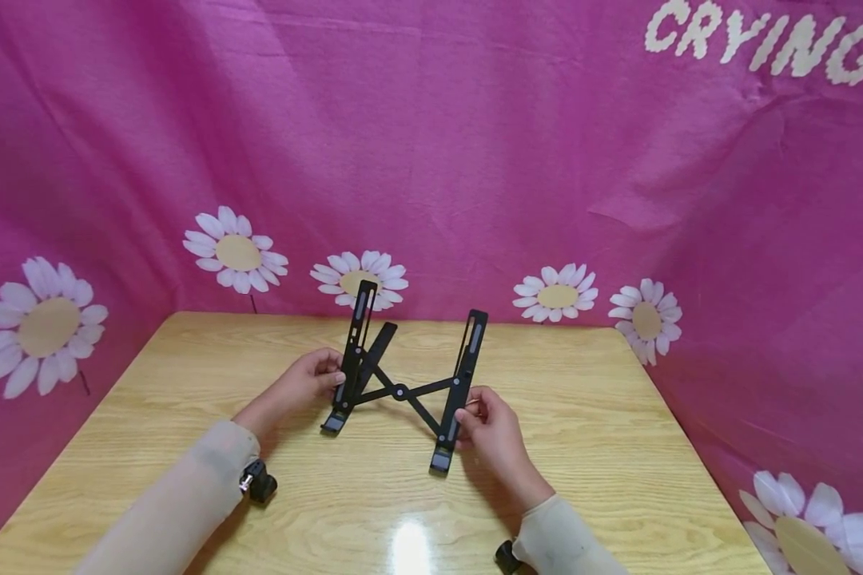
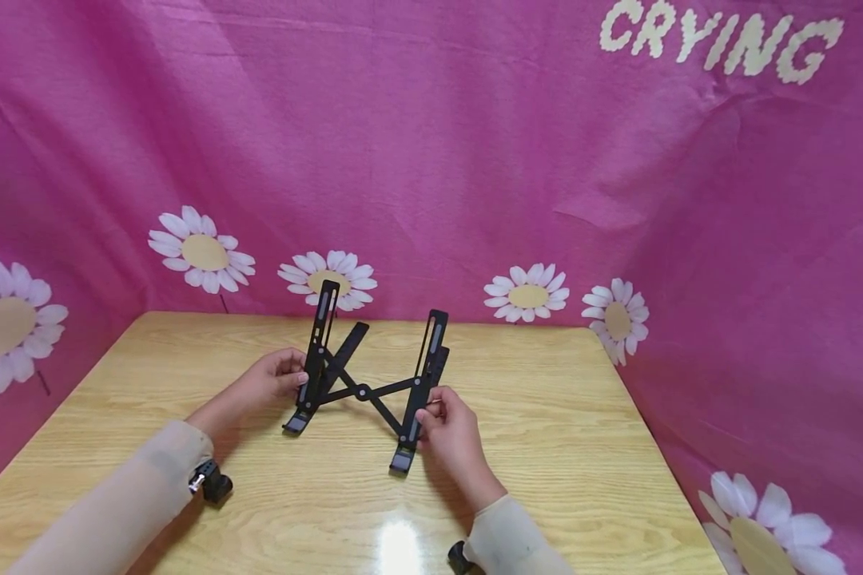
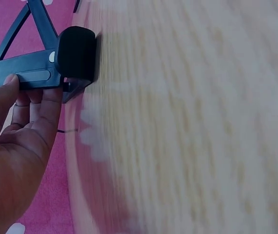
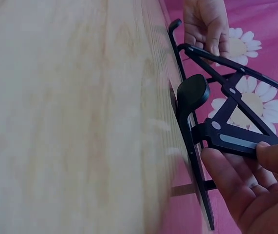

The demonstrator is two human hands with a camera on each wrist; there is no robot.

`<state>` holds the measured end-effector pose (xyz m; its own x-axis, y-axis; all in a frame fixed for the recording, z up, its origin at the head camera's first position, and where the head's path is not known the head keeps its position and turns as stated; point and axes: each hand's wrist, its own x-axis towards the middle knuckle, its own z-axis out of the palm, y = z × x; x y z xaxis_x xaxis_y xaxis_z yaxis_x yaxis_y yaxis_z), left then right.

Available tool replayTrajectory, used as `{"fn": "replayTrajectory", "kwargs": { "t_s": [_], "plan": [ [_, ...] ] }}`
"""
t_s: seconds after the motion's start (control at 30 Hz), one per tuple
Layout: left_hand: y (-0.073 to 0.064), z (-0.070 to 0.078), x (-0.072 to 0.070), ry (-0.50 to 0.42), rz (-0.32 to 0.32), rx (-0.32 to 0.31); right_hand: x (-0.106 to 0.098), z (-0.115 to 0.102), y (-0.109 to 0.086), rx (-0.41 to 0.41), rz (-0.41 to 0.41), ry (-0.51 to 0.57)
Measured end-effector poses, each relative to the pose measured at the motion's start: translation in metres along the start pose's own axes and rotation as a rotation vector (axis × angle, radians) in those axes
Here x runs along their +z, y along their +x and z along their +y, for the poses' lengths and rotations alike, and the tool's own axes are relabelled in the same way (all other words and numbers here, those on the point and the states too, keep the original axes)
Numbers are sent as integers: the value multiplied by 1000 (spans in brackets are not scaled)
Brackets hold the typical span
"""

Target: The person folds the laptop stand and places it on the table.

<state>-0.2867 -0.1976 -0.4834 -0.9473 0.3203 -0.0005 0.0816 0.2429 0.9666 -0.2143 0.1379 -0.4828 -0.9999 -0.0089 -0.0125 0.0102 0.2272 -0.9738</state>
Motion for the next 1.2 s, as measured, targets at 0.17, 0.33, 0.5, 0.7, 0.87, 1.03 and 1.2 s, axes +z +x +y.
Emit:
{"fn": "replayTrajectory", "kwargs": {
  "t_s": [0.17, 0.33, 0.5, 0.7, 0.87, 1.03, 1.2],
  "plan": [
    [-2, 2, 5, 35, 0, 3, -6, 2, 8, 6, 4, -15],
    [-3, 2, 10, 32, 2, -3, -11, 2, 15, 10, 4, -14],
    [-5, 3, 15, 45, 25, -28, -14, 2, 18, 36, -11, -14],
    [-10, 4, 18, 57, 58, -54, -14, 4, 19, 61, -31, -28],
    [-12, 4, 20, 58, 65, -48, -14, 5, 22, 46, -32, -44],
    [-16, 6, 24, 60, 65, -68, -16, 4, 27, 8, -29, -13],
    [-18, 8, 27, 78, 114, -95, -18, 3, 30, 15, -51, -4]
  ]
}}
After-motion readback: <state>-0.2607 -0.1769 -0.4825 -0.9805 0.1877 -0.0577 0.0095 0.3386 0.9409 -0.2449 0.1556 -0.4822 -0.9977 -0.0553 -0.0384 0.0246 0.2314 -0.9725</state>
